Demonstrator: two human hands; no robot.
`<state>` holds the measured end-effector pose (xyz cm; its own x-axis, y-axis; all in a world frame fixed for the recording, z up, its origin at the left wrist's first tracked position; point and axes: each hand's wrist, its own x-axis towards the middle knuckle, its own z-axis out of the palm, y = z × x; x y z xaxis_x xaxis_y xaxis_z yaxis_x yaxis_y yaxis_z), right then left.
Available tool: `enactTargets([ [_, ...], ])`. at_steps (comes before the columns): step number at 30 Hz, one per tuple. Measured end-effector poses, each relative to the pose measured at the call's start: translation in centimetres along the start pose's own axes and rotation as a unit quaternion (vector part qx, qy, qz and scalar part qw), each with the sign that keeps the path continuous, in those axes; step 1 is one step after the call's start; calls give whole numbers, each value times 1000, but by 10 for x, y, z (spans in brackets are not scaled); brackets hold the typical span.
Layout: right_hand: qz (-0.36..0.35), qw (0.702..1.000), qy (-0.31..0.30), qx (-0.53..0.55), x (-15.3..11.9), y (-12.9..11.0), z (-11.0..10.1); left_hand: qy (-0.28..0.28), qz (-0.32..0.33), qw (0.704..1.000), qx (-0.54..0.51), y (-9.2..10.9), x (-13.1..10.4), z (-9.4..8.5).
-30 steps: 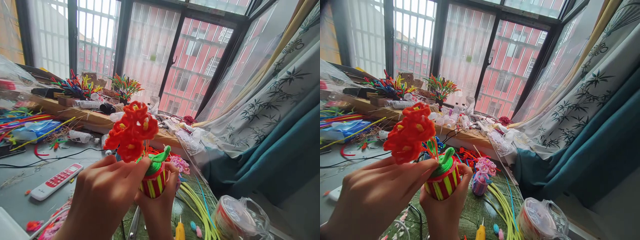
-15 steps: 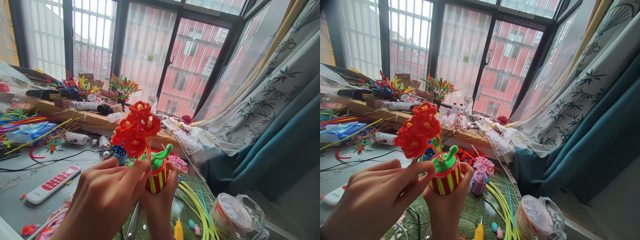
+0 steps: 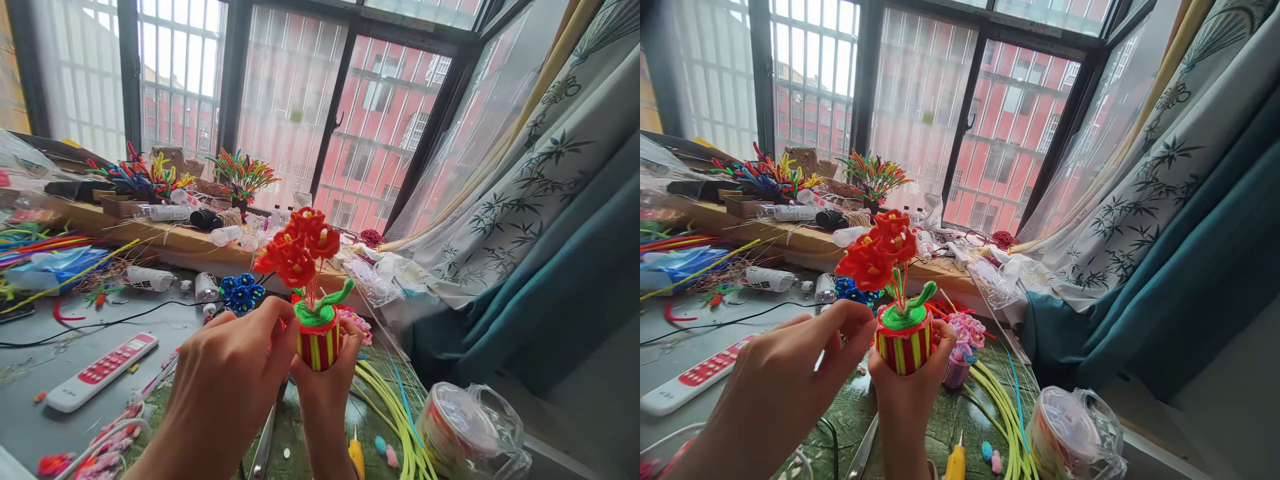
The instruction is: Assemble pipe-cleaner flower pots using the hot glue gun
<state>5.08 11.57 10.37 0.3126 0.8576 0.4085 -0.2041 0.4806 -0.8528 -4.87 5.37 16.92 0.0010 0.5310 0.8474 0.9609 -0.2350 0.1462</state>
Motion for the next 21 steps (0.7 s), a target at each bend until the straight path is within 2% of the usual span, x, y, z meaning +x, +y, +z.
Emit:
enactTargets([
  [2,2,1000,9,-7,-1,-1,2,-42,-37,998,41,-1,1,0],
  [4,-4,1000,20,-11,-1,-2,1,-108,-105,985,90,-4,2,-3],
  [7,-4,999,30,-17,5,0,-4,-227,-216,934,170,-11,8,-7],
  [9,7,999,31,-23,10,1,-9,-279,-261,901,207,-16,13,-6],
  [14,2,999,39,-19,22,2,-19,-312,-315,869,221,-28,22,9],
  [21,-4,998,65,-7,34,-1,-27,-331,-305,866,217,-39,17,20],
])
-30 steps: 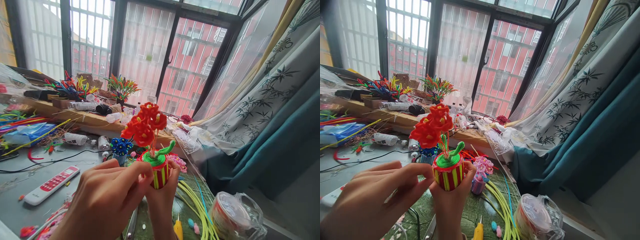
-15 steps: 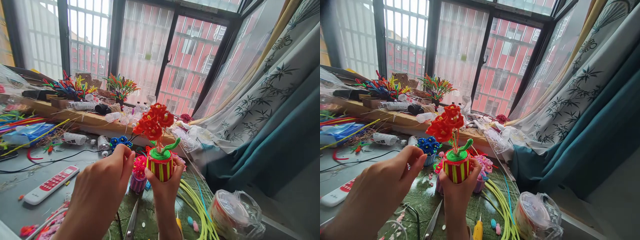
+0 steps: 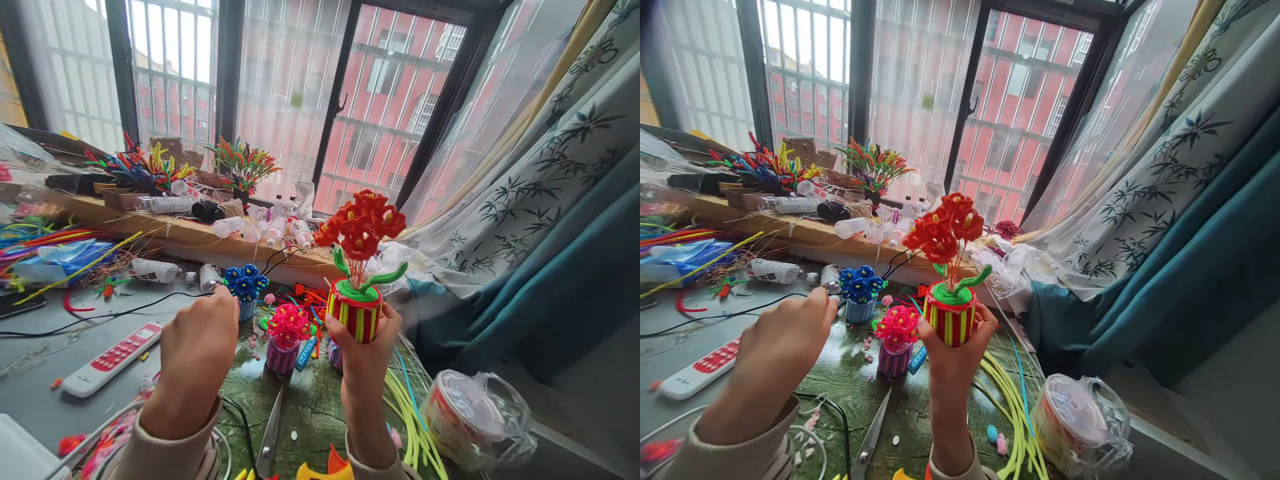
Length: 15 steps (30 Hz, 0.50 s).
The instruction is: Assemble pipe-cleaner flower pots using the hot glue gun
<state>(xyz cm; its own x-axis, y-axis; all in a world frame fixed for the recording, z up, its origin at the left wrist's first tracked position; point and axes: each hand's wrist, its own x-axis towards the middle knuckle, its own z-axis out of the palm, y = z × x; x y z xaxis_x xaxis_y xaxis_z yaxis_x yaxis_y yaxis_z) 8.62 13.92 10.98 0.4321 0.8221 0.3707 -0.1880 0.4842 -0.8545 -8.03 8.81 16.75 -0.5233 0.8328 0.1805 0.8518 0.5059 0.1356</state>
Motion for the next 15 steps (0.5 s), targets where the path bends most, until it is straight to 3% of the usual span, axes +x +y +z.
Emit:
enactTargets([
  [6,-12,1000,3,1,4,-2,-3,17,-8,1000,6,-2,-1,-4],
  [11,-9,999,-33,-5,6,-5,-6,33,-30,999,26,1,-6,-12],
  [15,-7,999,-44,-6,11,-4,-10,126,39,991,3,3,-13,-10],
])
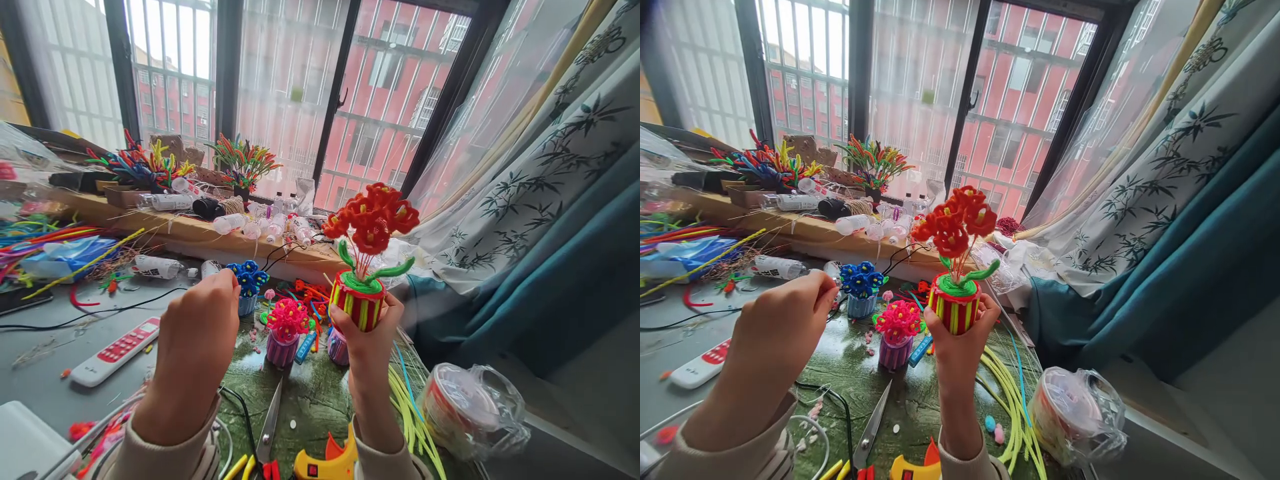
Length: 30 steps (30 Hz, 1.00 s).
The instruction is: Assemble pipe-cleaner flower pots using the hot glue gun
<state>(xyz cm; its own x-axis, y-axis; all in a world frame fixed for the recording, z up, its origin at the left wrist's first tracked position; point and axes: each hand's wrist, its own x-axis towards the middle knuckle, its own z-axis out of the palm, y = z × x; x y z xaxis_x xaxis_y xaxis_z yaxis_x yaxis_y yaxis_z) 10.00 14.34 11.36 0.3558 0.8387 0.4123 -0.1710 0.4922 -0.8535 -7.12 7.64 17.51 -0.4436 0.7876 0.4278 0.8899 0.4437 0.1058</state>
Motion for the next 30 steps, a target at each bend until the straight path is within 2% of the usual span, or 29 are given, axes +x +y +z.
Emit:
enactTargets([
  [3,-7,1000,-11,3,4,0,-3,57,57,996,-25,5,-11,-3],
  [6,-4,1000,-20,8,9,-4,-8,36,92,995,-24,17,-23,-8],
  [8,-3,1000,-21,15,13,-9,-14,-35,160,986,-35,29,-32,-8],
  [10,-8,1000,-17,24,17,-14,-20,-139,260,955,-36,44,-45,-1],
  [12,-8,1000,-12,27,22,-18,-28,-219,337,915,-25,61,-64,16],
  [15,6,1000,-4,28,28,-22,-37,-288,407,867,-17,82,-99,53],
  [18,10,999,-19,40,29,-26,-43,-304,421,855,4,91,-127,88],
  [22,1,999,-29,32,29,-28,-46,-298,445,845,3,91,-139,116],
  [26,-4,999,-7,41,36,-25,-51,-287,461,840,-9,89,-138,127],
  [30,-46,998,16,33,46,-23,-59,-253,443,860,-19,84,-127,118],
])
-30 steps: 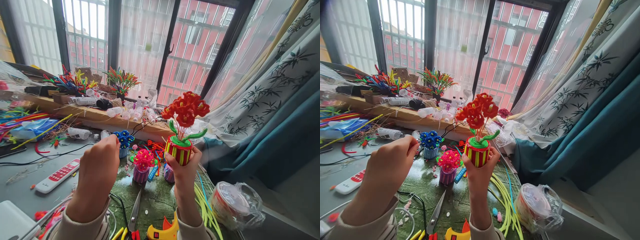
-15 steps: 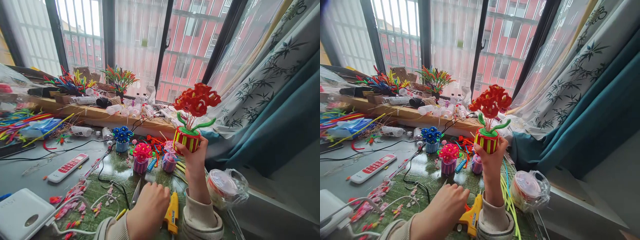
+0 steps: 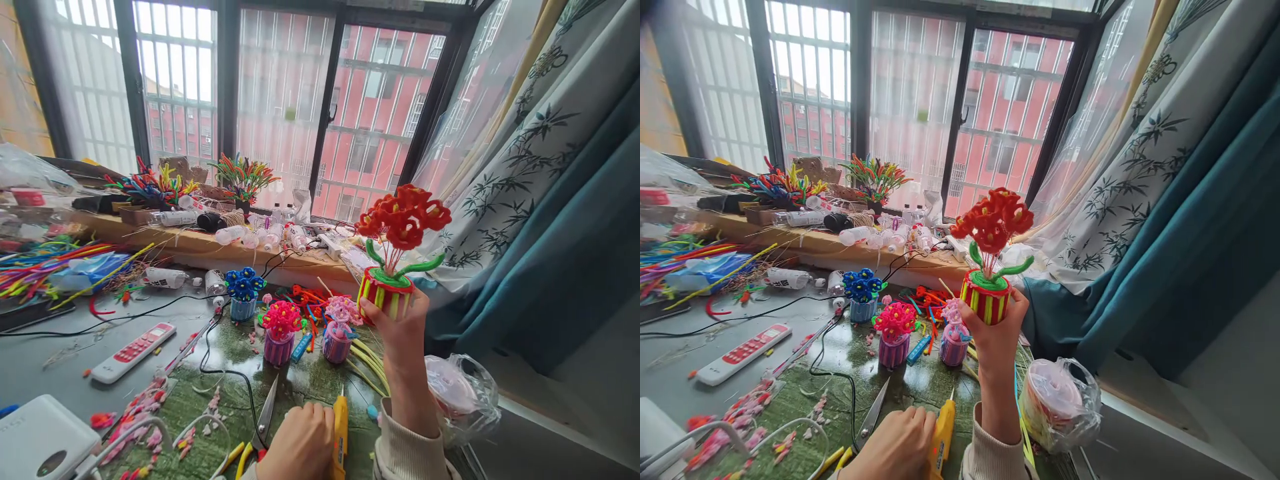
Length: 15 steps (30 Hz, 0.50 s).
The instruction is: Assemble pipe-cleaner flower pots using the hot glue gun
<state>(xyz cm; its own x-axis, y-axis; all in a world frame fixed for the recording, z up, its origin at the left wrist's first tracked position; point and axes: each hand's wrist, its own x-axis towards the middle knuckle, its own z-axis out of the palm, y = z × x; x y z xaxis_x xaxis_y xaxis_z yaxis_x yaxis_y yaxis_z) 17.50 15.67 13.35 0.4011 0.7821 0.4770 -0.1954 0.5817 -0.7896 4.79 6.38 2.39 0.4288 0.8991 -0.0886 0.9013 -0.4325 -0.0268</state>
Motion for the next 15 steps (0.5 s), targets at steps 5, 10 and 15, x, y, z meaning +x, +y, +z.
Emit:
enactTargets([
  [5,-10,999,-4,-37,4,-6,-11,81,-50,995,-1,-23,-14,-45],
  [10,10,998,-18,-59,3,-1,-12,320,-49,944,-57,-55,-26,-79],
  [15,25,997,-52,-57,-1,9,-3,474,17,856,-207,-72,-23,-105],
])
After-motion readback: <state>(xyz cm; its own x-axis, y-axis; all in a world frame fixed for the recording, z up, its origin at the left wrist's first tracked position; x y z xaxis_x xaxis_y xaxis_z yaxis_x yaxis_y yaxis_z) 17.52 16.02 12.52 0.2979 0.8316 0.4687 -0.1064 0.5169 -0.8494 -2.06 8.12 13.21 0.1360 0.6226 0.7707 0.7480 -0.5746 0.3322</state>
